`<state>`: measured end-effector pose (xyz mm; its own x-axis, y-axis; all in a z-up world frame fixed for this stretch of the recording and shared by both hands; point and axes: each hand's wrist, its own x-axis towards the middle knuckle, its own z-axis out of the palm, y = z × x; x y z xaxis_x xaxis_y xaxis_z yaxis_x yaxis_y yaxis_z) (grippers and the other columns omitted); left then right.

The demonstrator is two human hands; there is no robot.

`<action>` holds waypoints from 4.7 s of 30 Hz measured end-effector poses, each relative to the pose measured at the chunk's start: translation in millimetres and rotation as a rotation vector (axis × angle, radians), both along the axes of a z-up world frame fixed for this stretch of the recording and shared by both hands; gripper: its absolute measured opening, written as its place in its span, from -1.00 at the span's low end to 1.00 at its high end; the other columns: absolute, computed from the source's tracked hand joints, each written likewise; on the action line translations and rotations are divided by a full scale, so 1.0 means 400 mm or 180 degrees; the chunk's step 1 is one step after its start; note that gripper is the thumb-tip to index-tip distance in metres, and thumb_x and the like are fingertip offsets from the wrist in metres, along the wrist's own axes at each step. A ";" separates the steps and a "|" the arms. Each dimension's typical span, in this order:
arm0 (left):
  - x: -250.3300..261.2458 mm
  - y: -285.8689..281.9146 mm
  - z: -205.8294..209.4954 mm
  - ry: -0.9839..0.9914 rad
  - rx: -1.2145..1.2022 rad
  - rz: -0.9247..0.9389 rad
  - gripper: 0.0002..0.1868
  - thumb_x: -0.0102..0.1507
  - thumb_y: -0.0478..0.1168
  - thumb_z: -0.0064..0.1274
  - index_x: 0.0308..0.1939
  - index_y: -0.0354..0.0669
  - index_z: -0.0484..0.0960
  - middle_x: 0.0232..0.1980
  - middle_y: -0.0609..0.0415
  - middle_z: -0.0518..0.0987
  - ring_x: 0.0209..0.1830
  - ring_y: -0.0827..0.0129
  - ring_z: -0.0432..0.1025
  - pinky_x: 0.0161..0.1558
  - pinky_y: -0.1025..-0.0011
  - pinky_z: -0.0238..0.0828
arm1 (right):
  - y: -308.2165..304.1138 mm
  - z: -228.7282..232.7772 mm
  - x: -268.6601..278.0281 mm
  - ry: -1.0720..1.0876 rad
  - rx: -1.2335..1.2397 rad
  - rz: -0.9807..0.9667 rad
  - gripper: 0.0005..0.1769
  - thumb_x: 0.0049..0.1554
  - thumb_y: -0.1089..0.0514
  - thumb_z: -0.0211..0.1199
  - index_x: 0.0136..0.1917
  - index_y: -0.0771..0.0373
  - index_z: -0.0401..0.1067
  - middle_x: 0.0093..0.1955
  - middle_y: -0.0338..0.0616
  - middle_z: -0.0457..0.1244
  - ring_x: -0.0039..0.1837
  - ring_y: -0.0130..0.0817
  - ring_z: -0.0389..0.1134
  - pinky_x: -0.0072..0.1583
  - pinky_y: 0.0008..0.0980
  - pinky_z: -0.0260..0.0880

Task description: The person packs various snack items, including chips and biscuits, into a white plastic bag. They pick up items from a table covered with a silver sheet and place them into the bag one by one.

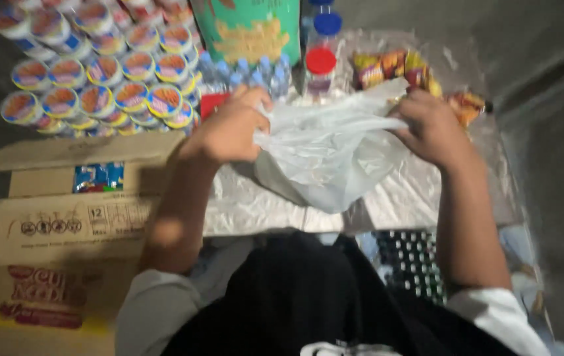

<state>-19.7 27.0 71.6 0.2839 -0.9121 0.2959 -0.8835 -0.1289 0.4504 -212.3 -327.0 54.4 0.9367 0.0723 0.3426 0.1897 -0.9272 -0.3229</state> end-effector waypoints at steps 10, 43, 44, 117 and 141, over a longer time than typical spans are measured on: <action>-0.110 -0.188 -0.214 0.0780 -0.0244 -0.0449 -0.72 0.21 -0.24 0.07 0.00 -0.17 0.63 0.18 -0.13 0.51 0.29 -0.06 0.35 0.34 0.05 0.33 | 0.009 -0.179 -0.031 0.0522 0.0395 -0.0480 -0.64 0.31 -0.08 0.31 -0.10 0.26 0.65 0.46 -0.01 0.28 0.52 0.02 0.13 0.52 -0.02 0.17; -0.169 -0.972 0.038 -0.0488 0.0527 -0.0927 -0.65 0.08 -0.15 0.28 -0.12 -0.25 0.68 -0.14 -0.23 0.64 -0.08 -0.16 0.53 -0.07 0.01 0.47 | -0.391 -0.171 -0.222 -0.0493 0.1085 -0.1335 -0.52 0.21 0.06 0.49 0.32 0.25 0.48 0.35 0.10 0.25 0.43 0.03 0.28 0.44 -0.11 0.28; -0.163 -1.044 0.003 -0.0559 0.1012 -0.0751 -0.66 0.07 -0.14 0.27 -0.14 -0.25 0.70 -0.13 -0.24 0.65 -0.08 -0.14 0.55 -0.05 0.03 0.48 | -0.434 -0.207 -0.222 -0.0530 0.1133 -0.1363 -0.54 0.22 0.07 0.49 0.31 0.25 0.48 0.31 0.09 0.25 0.39 0.03 0.29 0.42 -0.12 0.30; -0.231 -0.231 -0.085 0.1023 -0.2226 0.1894 -0.74 0.29 -0.33 0.25 0.00 -0.23 0.54 -0.03 0.07 0.66 0.02 0.45 0.57 0.04 0.41 0.51 | 0.142 -0.115 0.039 -0.0463 0.0801 -0.0238 -0.59 0.18 0.12 0.38 0.21 0.41 0.45 0.02 0.16 0.37 0.01 0.00 0.44 -0.01 -0.16 0.44; -0.571 -0.929 -0.432 0.3079 -0.1673 0.0605 -0.65 0.31 -0.28 0.18 0.13 -0.21 0.45 0.08 0.03 0.53 0.04 0.36 0.46 0.01 0.41 0.45 | -0.337 -0.331 -0.229 -0.0350 0.4158 -0.1349 -0.79 0.26 0.27 0.10 0.16 0.32 0.41 -0.04 -0.24 0.37 -0.01 -0.51 0.40 0.06 -0.47 0.47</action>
<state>-248.0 -344.4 -101.1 0.7249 -0.6557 0.2110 -0.1176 0.1840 0.9759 -303.9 -461.6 -78.0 0.7701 -0.6378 0.0134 0.0524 0.0424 -0.9977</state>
